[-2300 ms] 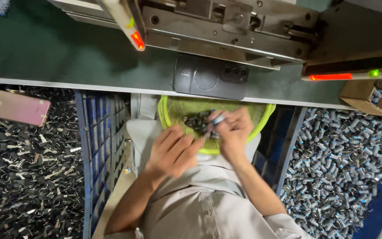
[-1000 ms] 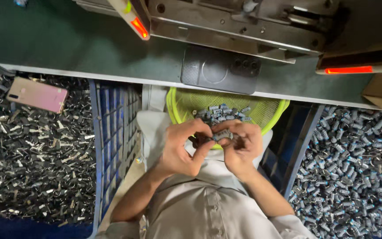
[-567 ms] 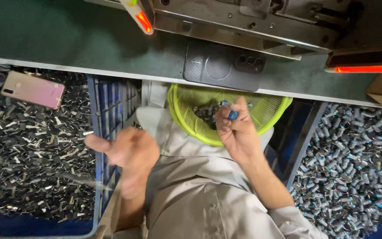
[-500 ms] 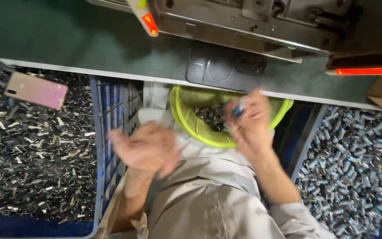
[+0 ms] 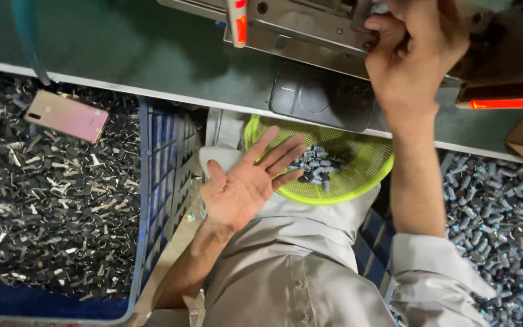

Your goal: The person repeatedly picks small cylindrical components from a green basket, inserts them into a machine slot, and returns them to the basket. The person handles the components by hand without using tools.

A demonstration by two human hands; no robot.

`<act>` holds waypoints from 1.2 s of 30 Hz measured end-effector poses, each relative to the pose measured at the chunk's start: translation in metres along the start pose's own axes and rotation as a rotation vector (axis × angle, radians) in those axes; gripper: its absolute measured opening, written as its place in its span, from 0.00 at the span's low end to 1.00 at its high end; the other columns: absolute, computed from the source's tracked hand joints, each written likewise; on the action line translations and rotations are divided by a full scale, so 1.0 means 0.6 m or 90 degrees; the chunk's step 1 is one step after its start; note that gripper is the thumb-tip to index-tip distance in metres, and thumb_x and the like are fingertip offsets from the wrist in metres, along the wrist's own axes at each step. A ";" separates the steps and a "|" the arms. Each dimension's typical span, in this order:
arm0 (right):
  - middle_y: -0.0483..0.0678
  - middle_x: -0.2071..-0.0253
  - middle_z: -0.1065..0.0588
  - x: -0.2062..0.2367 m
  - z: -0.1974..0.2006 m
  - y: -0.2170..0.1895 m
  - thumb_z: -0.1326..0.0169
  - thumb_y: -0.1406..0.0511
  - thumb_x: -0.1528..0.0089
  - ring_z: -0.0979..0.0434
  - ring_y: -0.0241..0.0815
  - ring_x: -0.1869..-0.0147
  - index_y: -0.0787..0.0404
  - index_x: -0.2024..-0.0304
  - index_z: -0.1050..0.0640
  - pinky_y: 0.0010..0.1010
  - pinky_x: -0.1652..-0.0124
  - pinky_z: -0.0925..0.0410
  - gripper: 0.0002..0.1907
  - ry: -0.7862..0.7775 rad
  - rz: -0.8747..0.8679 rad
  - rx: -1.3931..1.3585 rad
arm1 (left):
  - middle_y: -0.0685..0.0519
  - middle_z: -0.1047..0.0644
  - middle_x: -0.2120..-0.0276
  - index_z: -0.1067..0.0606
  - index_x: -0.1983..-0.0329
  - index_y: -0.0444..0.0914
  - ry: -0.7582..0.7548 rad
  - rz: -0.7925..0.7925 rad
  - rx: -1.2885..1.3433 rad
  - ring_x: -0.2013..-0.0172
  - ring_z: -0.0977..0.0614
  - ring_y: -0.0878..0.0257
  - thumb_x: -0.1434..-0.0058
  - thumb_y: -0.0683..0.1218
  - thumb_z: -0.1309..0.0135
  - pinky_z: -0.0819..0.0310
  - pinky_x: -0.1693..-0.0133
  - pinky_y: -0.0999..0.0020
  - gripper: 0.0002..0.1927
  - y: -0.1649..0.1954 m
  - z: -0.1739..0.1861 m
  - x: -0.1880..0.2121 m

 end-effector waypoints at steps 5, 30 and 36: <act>0.56 0.49 0.18 -0.007 0.065 -0.079 0.40 0.73 0.46 0.20 0.61 0.40 0.57 0.64 0.19 0.48 0.40 0.34 0.09 -0.137 0.029 0.188 | 0.33 0.50 0.21 0.50 0.21 0.40 0.041 0.021 -0.017 0.21 0.46 0.42 0.40 0.78 0.53 0.51 0.25 0.46 0.56 -0.012 0.021 0.005; 0.57 0.57 0.24 0.495 -0.119 0.066 0.37 0.67 0.47 0.27 0.60 0.45 0.62 0.57 0.25 0.49 0.49 0.32 0.16 -0.589 -0.397 -0.018 | 0.47 0.20 0.55 0.24 0.50 0.36 -0.009 0.084 -0.822 0.54 0.19 0.52 0.38 0.46 0.41 0.25 0.50 0.61 0.15 -0.115 0.035 -0.019; 0.57 0.57 0.25 0.407 -0.063 0.002 0.42 0.75 0.44 0.24 0.59 0.50 0.65 0.55 0.25 0.43 0.54 0.31 0.15 -0.365 -0.403 -0.182 | 0.40 0.23 0.49 0.25 0.49 0.36 0.009 -0.110 -1.042 0.47 0.23 0.42 0.44 0.44 0.39 0.29 0.46 0.52 0.19 -0.078 -0.004 -0.025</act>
Point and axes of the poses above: each hand's wrist, its own x-axis away from the middle knuckle, its own z-axis out of the back of the hand, y = z × x, the point moved 10 cm from there along -x, towards the middle knuckle
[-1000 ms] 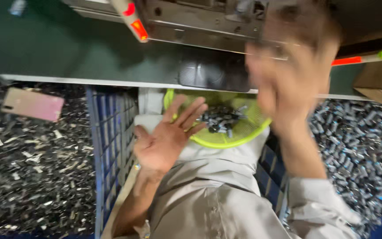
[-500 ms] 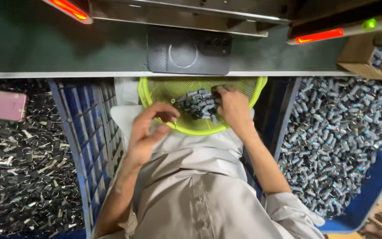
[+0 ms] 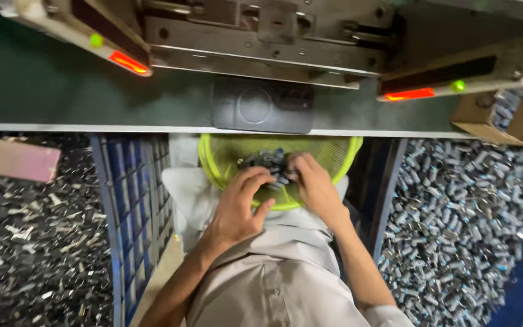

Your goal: The person repeatedly picks small cylindrical components from a green basket, inserts them into a machine slot, and returns them to the basket. The person handles the components by hand without using tools.

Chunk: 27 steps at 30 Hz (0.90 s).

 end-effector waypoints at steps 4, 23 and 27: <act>0.53 0.61 0.23 0.021 0.024 -0.060 0.49 0.82 0.49 0.19 0.52 0.57 0.66 0.62 0.23 0.34 0.55 0.26 0.15 0.072 0.046 -0.190 | 0.42 0.23 0.51 0.27 0.48 0.35 0.044 -0.047 0.029 0.49 0.22 0.45 0.42 0.44 0.38 0.28 0.47 0.53 0.20 0.017 0.008 -0.017; 0.55 0.62 0.23 -0.009 0.100 -0.048 0.37 0.68 0.31 0.21 0.41 0.62 0.60 0.51 0.38 0.31 0.64 0.24 0.20 0.394 0.129 -0.472 | 0.53 0.22 0.72 0.25 0.64 0.36 0.097 0.095 0.340 0.72 0.23 0.64 0.42 0.38 0.40 0.32 0.68 0.72 0.05 -0.065 0.078 0.040; 0.51 0.65 0.29 -0.085 0.208 -0.123 0.38 0.76 0.31 0.19 0.45 0.62 0.59 0.51 0.40 0.33 0.63 0.25 0.22 0.452 0.270 -0.244 | 0.53 0.20 0.75 0.21 0.67 0.35 0.091 0.095 0.971 0.78 0.25 0.64 0.39 0.50 0.39 0.32 0.76 0.70 0.12 -0.104 0.126 0.102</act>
Point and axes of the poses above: each hand's wrist, its own x-axis away from the middle knuckle, its own z-axis out of the back of the hand, y = z × x, the point moved 10 cm from there along -x, towards the middle knuckle
